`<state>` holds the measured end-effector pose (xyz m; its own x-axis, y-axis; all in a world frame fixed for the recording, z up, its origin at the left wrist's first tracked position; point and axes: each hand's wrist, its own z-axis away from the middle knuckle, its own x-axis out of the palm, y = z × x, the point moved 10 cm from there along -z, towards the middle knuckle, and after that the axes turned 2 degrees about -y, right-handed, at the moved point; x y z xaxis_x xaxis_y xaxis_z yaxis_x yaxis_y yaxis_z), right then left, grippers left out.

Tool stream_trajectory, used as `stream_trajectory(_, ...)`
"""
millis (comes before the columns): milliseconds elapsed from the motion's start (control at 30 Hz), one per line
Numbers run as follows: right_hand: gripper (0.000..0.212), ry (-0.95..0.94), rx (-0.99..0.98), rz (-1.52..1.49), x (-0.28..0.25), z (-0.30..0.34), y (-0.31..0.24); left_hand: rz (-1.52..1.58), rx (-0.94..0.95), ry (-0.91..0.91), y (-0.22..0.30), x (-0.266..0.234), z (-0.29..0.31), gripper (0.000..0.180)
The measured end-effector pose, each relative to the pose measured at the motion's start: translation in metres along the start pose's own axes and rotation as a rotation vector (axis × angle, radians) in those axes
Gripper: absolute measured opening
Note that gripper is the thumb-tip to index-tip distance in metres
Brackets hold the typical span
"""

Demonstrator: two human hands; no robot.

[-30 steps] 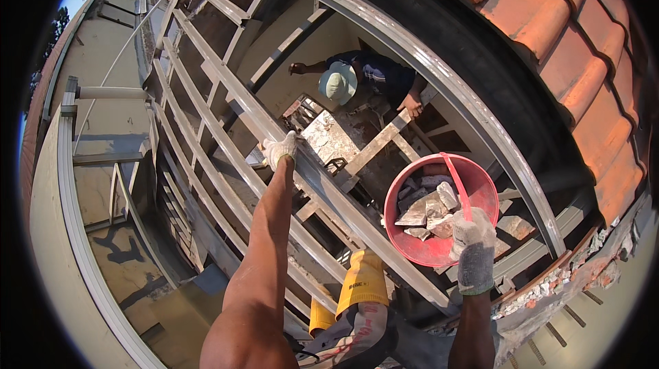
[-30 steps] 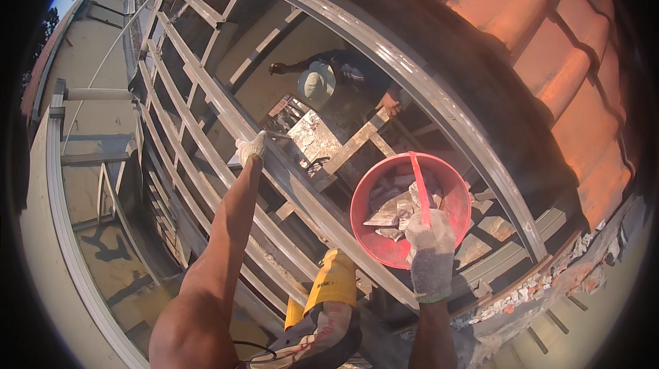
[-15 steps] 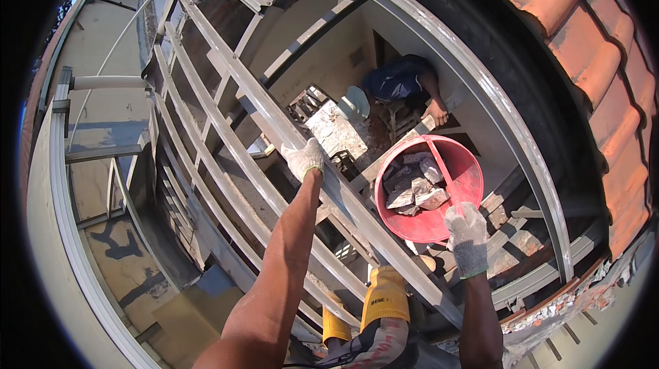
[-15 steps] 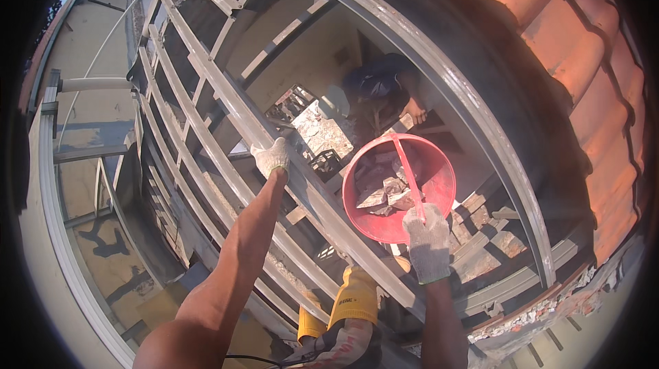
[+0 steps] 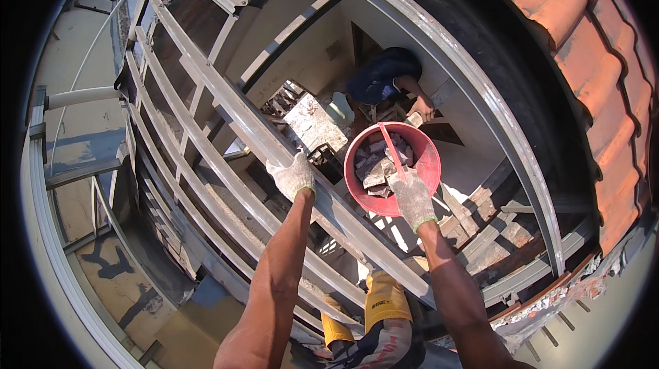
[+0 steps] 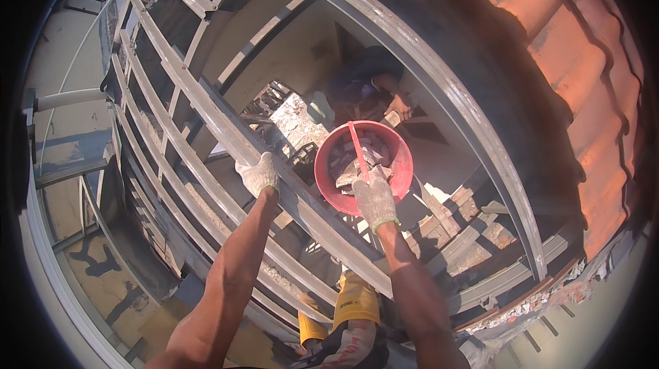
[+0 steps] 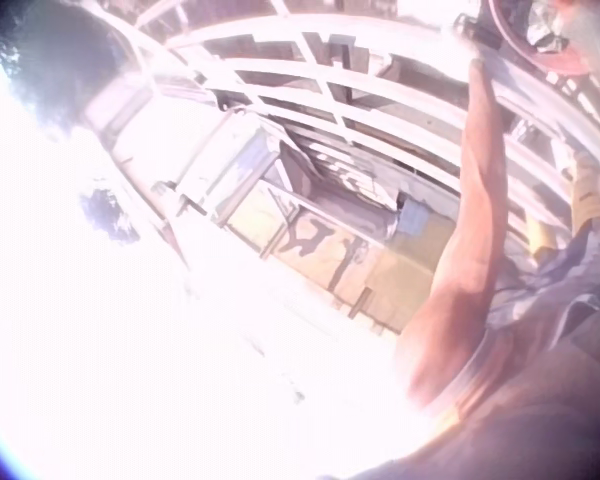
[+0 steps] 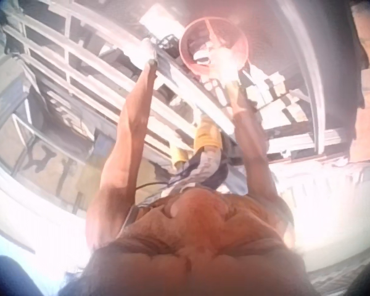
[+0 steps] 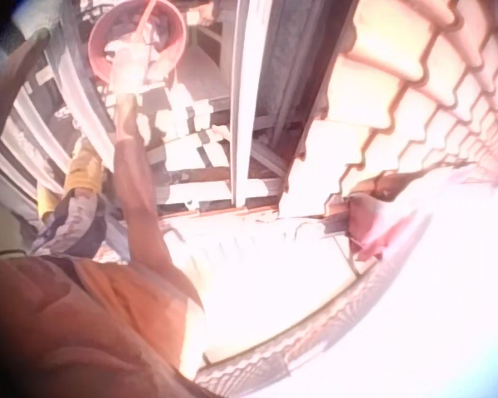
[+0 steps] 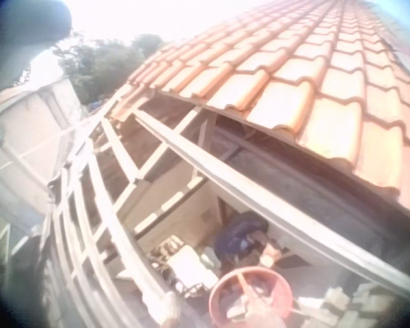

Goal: The person removes concrete and brick debris from a damaged roof edge, using a hammer to break apart stuck pieces and passing the debris in a bucket to a person below.

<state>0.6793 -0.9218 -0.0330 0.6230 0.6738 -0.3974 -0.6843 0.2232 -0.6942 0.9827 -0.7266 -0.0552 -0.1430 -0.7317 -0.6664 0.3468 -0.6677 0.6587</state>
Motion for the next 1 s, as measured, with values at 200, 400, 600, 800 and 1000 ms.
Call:
stream_trajectory(200, 0.035, 0.003, -0.06, 0.08, 0.024, -0.012, -0.022, -0.012, 0.001, 0.015, -0.005, -0.002, -0.006, 0.09)
stream_trajectory(400, 0.029, -0.1, 0.125, -0.099, 0.035, -0.012, 0.019, -0.041, -0.01, 0.029, -0.01, -0.006, -0.007, 0.093)
stream_trajectory(600, 0.033, -0.153, 0.167, -0.118, 0.06, 0.007, 0.058, -0.035, 0.028, 0.036, -0.019, 0.0, -0.015, 0.094)
stream_trajectory(800, 0.051, 0.072, -0.024, 0.273, 0.101, 0.076, 0.055, 0.012, 0.014, 0.028, -0.01, -0.004, -0.008, 0.091)
stream_trajectory(1000, 0.058, 0.146, 0.117, 0.375, 0.118, 0.087, 0.04, 0.045, 0.0, -0.008, -0.013, -0.002, -0.012, 0.089)
